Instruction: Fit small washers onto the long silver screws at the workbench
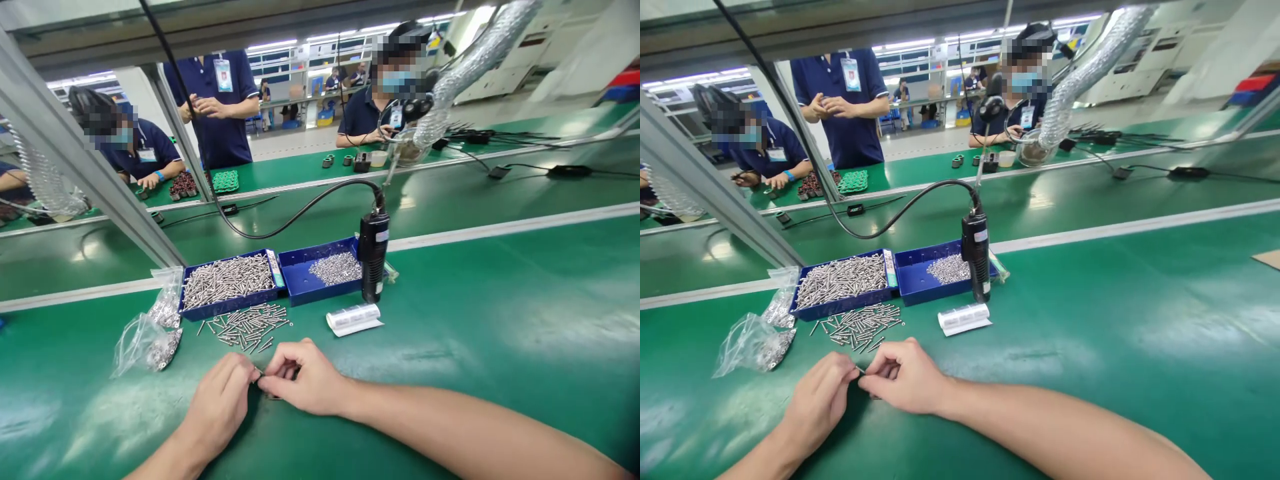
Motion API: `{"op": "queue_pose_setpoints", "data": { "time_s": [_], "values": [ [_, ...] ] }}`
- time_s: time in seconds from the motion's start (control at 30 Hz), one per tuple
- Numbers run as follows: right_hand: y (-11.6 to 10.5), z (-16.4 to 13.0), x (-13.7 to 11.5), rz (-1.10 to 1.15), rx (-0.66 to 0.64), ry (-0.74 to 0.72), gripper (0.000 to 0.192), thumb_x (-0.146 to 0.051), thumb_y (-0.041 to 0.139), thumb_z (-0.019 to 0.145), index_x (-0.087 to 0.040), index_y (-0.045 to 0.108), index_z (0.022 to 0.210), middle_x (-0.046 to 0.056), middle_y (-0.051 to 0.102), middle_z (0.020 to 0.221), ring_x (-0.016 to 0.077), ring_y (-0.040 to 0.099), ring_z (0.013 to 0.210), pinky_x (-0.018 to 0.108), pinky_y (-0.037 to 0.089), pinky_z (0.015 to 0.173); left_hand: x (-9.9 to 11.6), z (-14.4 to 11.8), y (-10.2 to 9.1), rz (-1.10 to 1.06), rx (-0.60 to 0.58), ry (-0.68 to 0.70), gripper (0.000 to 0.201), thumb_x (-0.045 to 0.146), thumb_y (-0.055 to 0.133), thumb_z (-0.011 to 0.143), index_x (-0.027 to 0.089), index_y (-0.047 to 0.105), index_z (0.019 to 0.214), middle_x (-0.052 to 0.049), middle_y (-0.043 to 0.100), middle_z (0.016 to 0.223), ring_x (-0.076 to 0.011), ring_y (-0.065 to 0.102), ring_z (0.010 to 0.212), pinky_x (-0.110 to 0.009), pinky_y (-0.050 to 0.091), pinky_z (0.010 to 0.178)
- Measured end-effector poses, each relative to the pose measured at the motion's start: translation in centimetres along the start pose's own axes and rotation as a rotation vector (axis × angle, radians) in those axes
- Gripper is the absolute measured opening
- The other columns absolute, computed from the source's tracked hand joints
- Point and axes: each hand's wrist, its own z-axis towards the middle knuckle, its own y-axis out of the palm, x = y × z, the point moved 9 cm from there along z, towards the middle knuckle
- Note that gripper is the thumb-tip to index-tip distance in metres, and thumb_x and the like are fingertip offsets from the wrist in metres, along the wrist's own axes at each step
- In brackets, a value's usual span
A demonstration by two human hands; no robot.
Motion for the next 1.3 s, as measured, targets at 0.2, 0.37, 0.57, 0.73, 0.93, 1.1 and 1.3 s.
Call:
{"op": "queue_pose_setpoints", "data": {
  "time_s": [0.2,0.37,0.57,0.73,0.93,1.1,1.3],
  "values": [
    [0.5,-0.2,0.4,0.251,-0.099,0.041,0.035,-0.032,0.089,0.068,-0.016,0.060,0.078,0.002,0.072,0.066,0.0150,0.071,0.060,0.020,0.053,0.055,0.9,-0.7,-0.8,0.069,-0.061,0.142,0.023,0.008,0.055,0.091,0.020,0.066,0.106,-0.012,0.070,0.092,-0.0237,0.062,0.078,-0.032,0.050,0.073],
    [0.1,0.4,1.4,0.387,-0.059,0.064,0.047,-0.034,0.091,0.065,-0.017,0.060,0.095,0.001,0.073,0.071,0.0146,0.070,0.058,0.018,0.051,0.048,-3.3,-1.0,-0.8,-0.301,0.104,-0.359,0.014,0.026,0.057,0.095,0.024,0.065,0.085,-0.007,0.067,0.074,-0.0197,0.062,0.066,-0.029,0.051,0.064],
    [-3.1,1.6,-0.1,0.191,0.109,-0.048,0.030,-0.041,0.075,0.082,-0.015,0.072,0.097,0.004,0.073,0.076,0.0160,0.069,0.066,0.022,0.052,0.051,-6.8,-2.4,3.4,-0.970,0.078,-0.985,0.045,0.059,0.062,0.089,0.019,0.049,0.072,0.005,0.047,0.053,-0.0064,0.034,0.041,-0.018,0.028,0.041],
    [-4.9,1.6,-3.3,-0.360,0.199,-0.339,0.017,-0.027,0.062,0.091,-0.019,0.077,0.094,0.007,0.069,0.096,0.0178,0.064,0.084,0.029,0.053,0.070,-7.4,-2.9,4.4,-1.076,0.045,-1.043,0.047,0.058,0.066,0.088,0.017,0.049,0.073,0.006,0.047,0.057,-0.0035,0.032,0.041,-0.016,0.025,0.041],
    [-3.8,1.8,-2.9,-0.651,0.143,-0.340,0.026,-0.018,0.059,0.088,-0.019,0.073,0.110,0.006,0.065,0.094,0.0193,0.062,0.086,0.034,0.051,0.079,-6.9,-3.4,5.0,-1.091,0.008,-1.057,0.050,0.062,0.065,0.086,0.018,0.048,0.071,0.006,0.047,0.056,-0.0041,0.034,0.040,-0.016,0.025,0.039],
    [-1.1,1.1,-3.3,-0.717,-0.103,-0.414,0.017,-0.020,0.067,0.081,-0.022,0.076,0.095,0.003,0.063,0.096,0.0168,0.061,0.080,0.029,0.049,0.071,-6.9,-3.6,5.3,-1.070,-0.024,-1.081,0.051,0.065,0.063,0.085,0.019,0.048,0.071,0.006,0.047,0.049,-0.0046,0.034,0.037,-0.015,0.025,0.037],
    [-0.6,1.2,-2.3,-0.846,-0.204,-0.265,0.003,-0.019,0.066,0.085,-0.020,0.069,0.087,0.004,0.061,0.098,0.0177,0.061,0.084,0.030,0.047,0.075,-7.1,-4.2,5.6,-1.048,-0.050,-1.163,0.058,0.075,0.063,0.078,0.020,0.048,0.068,0.005,0.048,0.042,-0.0066,0.034,0.032,-0.016,0.029,0.032]
  ]
}}
